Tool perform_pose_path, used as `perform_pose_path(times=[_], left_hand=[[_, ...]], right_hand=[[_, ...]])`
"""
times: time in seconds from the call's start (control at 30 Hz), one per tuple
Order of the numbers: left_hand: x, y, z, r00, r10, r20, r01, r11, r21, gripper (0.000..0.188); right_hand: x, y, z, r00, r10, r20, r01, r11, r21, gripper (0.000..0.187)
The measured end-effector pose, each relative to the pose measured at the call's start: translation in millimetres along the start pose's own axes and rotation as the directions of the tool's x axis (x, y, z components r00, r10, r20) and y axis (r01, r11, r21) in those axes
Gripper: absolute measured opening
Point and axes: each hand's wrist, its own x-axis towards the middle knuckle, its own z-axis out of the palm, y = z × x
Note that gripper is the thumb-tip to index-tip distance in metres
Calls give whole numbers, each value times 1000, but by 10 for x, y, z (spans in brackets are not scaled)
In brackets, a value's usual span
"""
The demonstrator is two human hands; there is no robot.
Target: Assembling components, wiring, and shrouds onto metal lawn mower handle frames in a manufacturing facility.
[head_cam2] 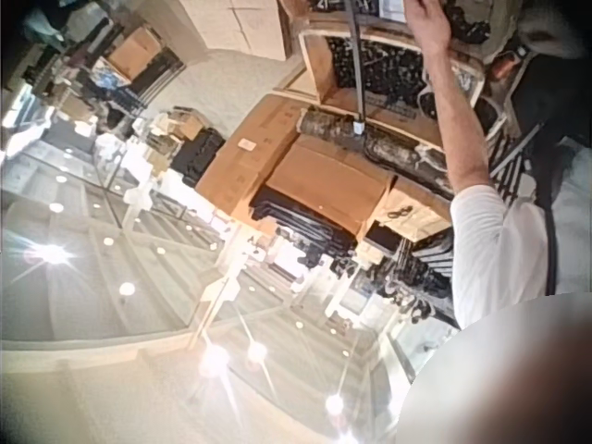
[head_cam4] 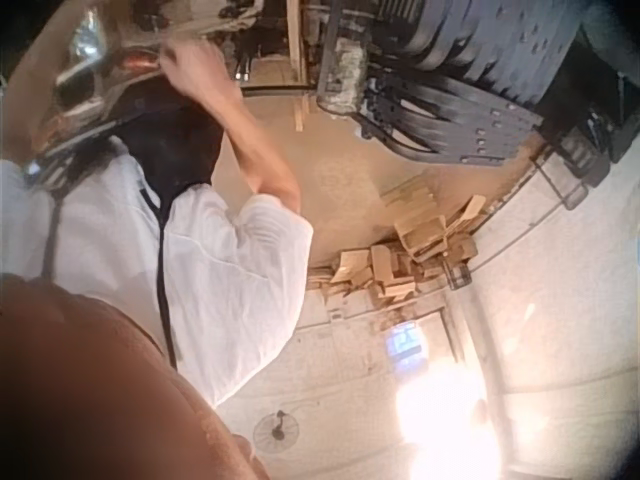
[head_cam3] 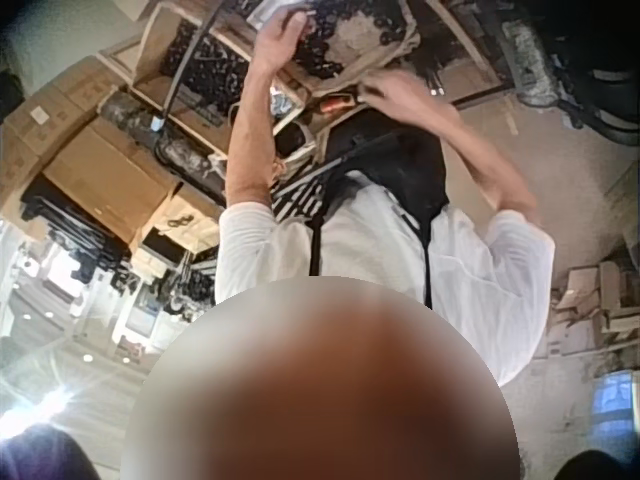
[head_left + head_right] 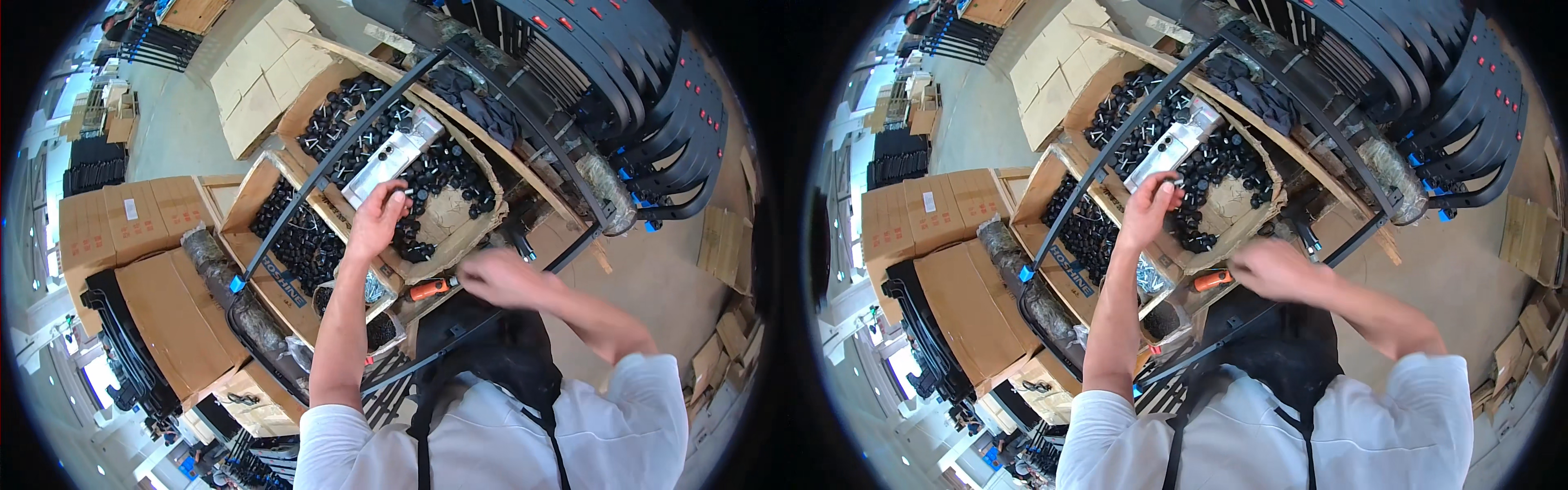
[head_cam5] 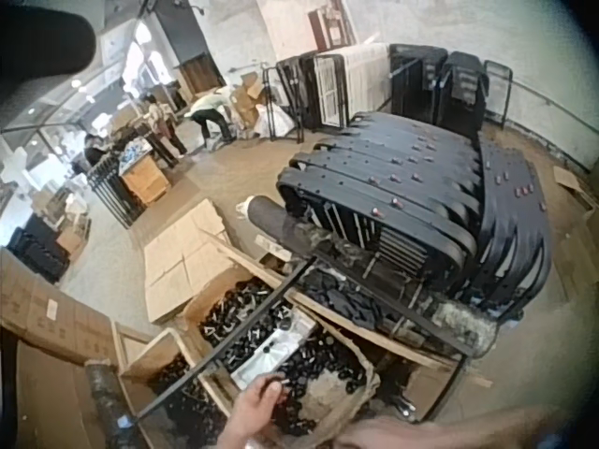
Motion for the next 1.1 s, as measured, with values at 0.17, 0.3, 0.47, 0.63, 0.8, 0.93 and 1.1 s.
perform_pose_path(times=[0.17, 0.3, 0.47, 0.63, 0.8, 0.93, 1.1], left_hand=[[168, 269, 62, 965, 240, -102, -227, 966, 121, 32], [254, 398, -2, 990, 79, -121, -82, 996, -18, 32], [883, 626, 130, 938, 271, -216, -263, 963, 67, 34], [1797, 1159, 380, 853, 455, -255, -427, 890, 162, 33], [2578, 1229, 478, 887, 425, -182, -408, 904, 127, 36], [2829, 1053, 426, 879, 463, -118, -453, 886, 102, 38], [2799, 956, 458, 802, 594, -67, -590, 804, 71, 32]], right_hand=[[1265, 783, 1170, 924, 320, 208, -204, 875, -439, 19], [1505, 938, 1549, 897, 435, 77, -367, 831, -419, 22], [1419, 1120, 1322, 909, 400, 117, -279, 793, -542, 25], [1233, 1215, 944, 914, 381, 138, -278, 837, -472, 23], [952, 1022, 415, 888, 440, 135, -438, 898, -46, 25], [478, 498, -235, 903, 426, 50, -425, 874, 237, 29], [-154, 412, -435, 945, 300, -129, -221, 879, 423, 27]])
